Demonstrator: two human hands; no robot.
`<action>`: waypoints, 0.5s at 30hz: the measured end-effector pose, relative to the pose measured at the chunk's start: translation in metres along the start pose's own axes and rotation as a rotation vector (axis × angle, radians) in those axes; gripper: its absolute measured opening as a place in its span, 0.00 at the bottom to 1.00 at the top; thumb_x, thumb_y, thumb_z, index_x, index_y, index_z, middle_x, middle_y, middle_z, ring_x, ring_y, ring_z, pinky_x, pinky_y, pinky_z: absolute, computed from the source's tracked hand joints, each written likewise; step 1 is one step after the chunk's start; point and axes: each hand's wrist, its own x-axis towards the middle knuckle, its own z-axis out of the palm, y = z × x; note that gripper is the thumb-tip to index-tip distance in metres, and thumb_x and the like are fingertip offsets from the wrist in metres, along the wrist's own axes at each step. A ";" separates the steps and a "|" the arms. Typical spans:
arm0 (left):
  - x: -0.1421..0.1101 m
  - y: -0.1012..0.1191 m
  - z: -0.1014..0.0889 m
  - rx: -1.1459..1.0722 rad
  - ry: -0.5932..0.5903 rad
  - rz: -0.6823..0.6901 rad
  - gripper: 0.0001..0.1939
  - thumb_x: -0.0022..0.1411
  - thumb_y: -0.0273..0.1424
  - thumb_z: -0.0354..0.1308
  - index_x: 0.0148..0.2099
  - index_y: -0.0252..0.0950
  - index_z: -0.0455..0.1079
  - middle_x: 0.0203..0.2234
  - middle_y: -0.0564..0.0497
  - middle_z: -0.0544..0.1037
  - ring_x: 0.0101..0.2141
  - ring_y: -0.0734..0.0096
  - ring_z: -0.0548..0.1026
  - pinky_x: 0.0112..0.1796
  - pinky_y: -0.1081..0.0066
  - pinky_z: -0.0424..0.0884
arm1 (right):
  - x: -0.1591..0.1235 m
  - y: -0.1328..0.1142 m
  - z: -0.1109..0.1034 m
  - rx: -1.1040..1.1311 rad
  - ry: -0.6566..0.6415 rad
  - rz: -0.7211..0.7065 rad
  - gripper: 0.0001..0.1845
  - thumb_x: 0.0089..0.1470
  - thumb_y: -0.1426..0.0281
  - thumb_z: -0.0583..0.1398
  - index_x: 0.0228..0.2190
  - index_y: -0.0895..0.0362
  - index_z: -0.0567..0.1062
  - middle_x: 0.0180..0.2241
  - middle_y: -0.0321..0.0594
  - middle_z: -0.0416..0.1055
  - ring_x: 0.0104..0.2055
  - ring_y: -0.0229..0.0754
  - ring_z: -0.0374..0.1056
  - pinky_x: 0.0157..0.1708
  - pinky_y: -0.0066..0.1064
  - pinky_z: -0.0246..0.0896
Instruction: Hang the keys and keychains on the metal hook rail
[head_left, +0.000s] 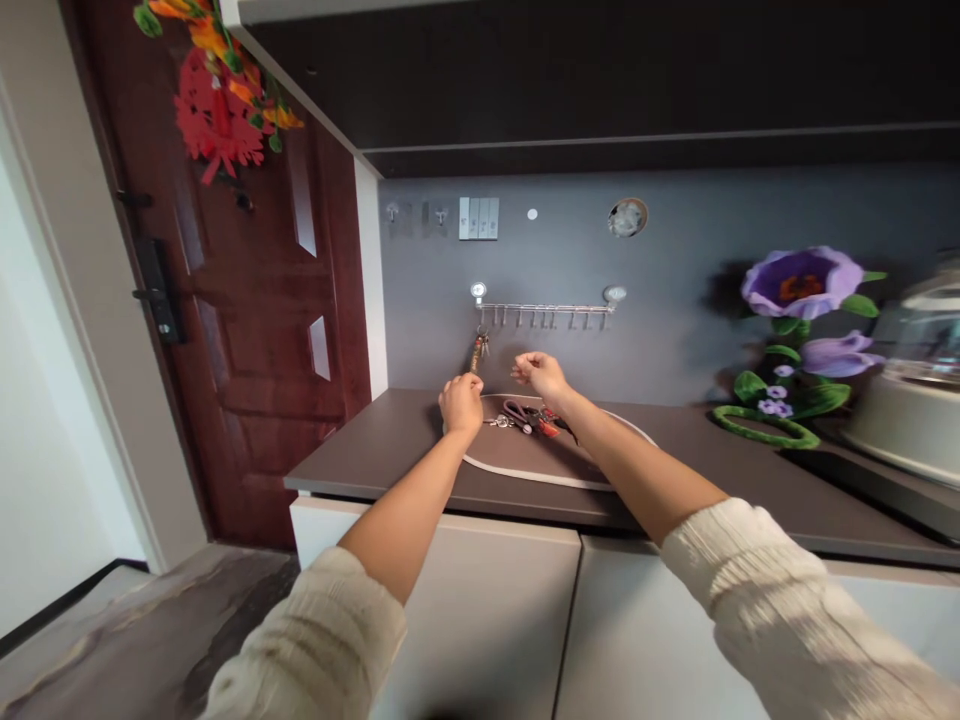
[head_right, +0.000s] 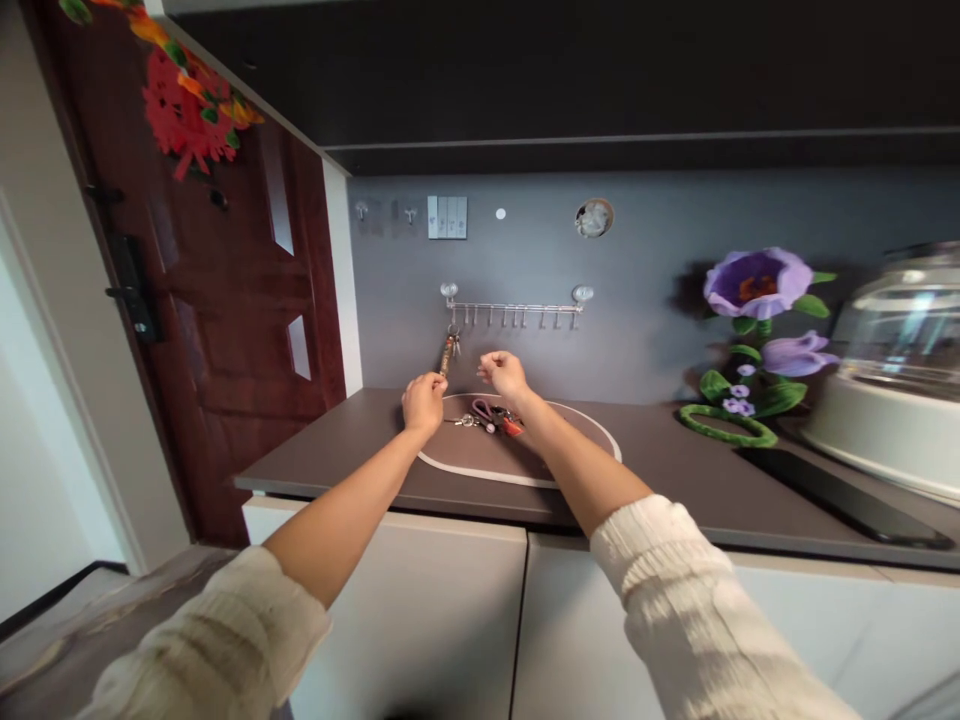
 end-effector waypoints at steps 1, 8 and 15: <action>-0.001 0.000 0.001 0.014 -0.012 0.035 0.08 0.60 0.30 0.49 0.36 0.41 0.70 0.37 0.51 0.75 0.41 0.67 0.68 0.40 0.69 0.60 | -0.005 0.001 -0.004 -0.028 -0.006 -0.013 0.05 0.50 0.72 0.57 0.24 0.59 0.67 0.23 0.36 0.68 0.24 0.31 0.65 0.26 0.23 0.60; -0.008 0.000 0.004 0.143 -0.210 0.327 0.06 0.59 0.32 0.52 0.36 0.43 0.71 0.37 0.52 0.74 0.42 0.67 0.66 0.43 0.68 0.58 | -0.033 0.019 -0.024 -0.240 -0.072 -0.101 0.04 0.48 0.71 0.57 0.25 0.59 0.68 0.22 0.36 0.69 0.25 0.33 0.63 0.26 0.23 0.57; -0.011 0.000 0.006 0.186 -0.403 0.495 0.06 0.57 0.30 0.54 0.35 0.44 0.71 0.37 0.52 0.73 0.43 0.68 0.64 0.45 0.68 0.56 | -0.044 0.026 -0.033 -0.781 -0.180 -0.327 0.05 0.49 0.73 0.55 0.25 0.57 0.71 0.25 0.37 0.71 0.27 0.35 0.62 0.32 0.25 0.54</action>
